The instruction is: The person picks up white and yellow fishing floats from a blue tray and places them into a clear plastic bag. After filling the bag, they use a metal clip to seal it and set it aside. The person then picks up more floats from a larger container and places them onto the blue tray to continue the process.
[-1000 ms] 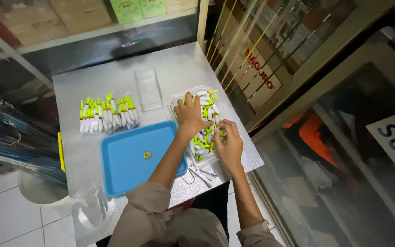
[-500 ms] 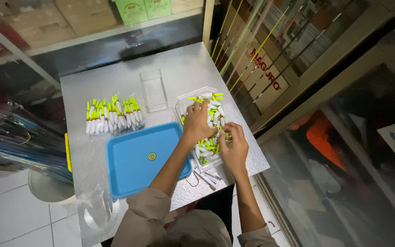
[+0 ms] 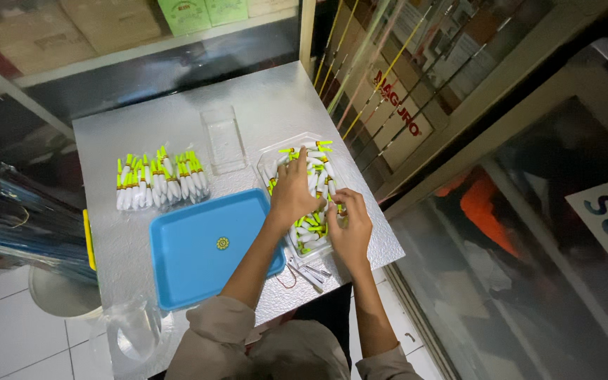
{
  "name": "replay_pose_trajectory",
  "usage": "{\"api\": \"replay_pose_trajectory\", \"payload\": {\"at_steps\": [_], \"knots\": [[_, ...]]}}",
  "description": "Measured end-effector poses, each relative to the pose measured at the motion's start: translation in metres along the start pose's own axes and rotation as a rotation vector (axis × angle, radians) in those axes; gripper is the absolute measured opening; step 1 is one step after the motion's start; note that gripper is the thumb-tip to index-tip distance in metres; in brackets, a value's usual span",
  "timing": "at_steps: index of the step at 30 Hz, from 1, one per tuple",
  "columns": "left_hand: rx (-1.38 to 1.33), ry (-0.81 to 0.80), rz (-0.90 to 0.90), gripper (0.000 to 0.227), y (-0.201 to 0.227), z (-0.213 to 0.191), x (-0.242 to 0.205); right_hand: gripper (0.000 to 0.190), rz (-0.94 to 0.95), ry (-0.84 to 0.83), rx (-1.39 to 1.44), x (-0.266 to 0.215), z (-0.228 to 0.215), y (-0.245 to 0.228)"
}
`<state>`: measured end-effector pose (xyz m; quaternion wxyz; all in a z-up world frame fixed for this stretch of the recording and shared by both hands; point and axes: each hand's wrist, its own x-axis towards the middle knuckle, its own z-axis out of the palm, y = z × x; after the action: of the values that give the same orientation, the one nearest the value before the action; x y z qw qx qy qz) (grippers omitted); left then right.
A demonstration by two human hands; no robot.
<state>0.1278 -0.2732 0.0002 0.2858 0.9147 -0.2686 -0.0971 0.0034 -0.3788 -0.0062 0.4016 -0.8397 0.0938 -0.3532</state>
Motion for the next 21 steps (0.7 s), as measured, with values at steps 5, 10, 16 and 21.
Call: {"api": "replay_pose_trajectory", "payload": {"at_steps": [5,10,16,21], "knots": [[0.200,-0.066,-0.068,0.123,0.000,0.014,0.011,0.009,0.005,0.013,-0.010,-0.002,0.001,0.003],[0.174,-0.064,-0.089,0.116,0.005,0.006,0.005,0.008,0.008,0.020,0.005,-0.002,0.001,0.002],[-0.023,0.016,-0.033,0.091,-0.017,0.017,0.009,0.007,0.006,0.020,-0.007,-0.003,0.002,0.004],[-0.082,0.190,0.164,0.046,-0.013,0.012,-0.003,0.008,-0.008,0.030,-0.006,-0.004,0.002,0.003]]}}
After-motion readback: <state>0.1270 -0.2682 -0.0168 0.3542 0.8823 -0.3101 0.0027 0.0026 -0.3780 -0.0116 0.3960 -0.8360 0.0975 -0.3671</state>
